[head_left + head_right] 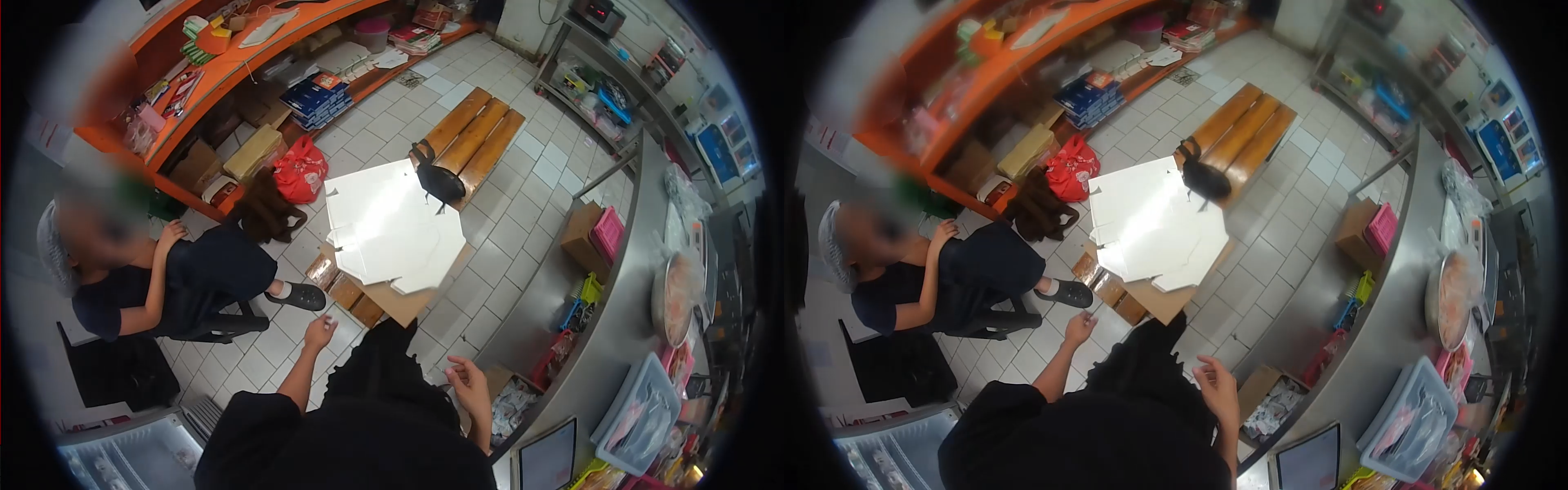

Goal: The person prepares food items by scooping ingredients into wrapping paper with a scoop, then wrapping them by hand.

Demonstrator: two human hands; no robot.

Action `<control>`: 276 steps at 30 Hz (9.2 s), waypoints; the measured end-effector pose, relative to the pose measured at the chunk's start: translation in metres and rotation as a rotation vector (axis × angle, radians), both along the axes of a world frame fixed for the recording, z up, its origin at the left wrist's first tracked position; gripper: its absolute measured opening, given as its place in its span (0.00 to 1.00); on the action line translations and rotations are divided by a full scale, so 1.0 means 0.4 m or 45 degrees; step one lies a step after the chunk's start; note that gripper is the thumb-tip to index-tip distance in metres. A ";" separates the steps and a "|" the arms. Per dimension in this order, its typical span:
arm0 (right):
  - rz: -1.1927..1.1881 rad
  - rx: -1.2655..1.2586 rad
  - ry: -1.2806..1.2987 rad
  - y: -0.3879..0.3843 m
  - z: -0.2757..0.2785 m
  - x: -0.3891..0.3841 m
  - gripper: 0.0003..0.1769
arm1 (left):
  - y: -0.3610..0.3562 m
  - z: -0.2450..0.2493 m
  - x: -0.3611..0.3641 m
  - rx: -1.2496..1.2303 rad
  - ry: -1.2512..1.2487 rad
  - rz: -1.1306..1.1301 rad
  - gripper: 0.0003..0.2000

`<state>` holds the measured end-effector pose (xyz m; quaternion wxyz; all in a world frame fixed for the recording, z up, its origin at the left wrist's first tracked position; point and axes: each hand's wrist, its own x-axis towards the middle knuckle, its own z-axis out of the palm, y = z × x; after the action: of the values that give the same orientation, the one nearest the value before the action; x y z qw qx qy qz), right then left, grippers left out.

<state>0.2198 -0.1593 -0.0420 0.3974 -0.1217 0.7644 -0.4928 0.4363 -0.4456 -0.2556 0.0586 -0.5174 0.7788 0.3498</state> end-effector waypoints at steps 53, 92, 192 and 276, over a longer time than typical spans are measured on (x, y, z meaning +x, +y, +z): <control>0.997 -0.303 0.291 -1.072 -0.469 -0.759 0.10 | -0.028 0.072 -0.712 0.063 -0.027 1.805 0.29; 1.793 -0.703 0.788 -0.720 -0.040 -0.587 0.19 | -0.085 0.067 -0.547 0.048 1.776 2.682 0.40; 0.986 -0.383 -0.098 -0.674 -0.237 -0.798 0.25 | -0.046 0.476 -0.634 -1.115 1.310 1.562 0.10; 1.592 -0.350 0.492 -0.569 -0.400 -0.971 0.13 | 0.002 0.467 -0.636 -0.892 1.431 1.612 0.10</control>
<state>-0.1686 -0.3869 -0.2022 0.4451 -0.6775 0.5378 -0.2318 0.1820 -0.4448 -0.0689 -0.6921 -0.5894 0.3250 0.2606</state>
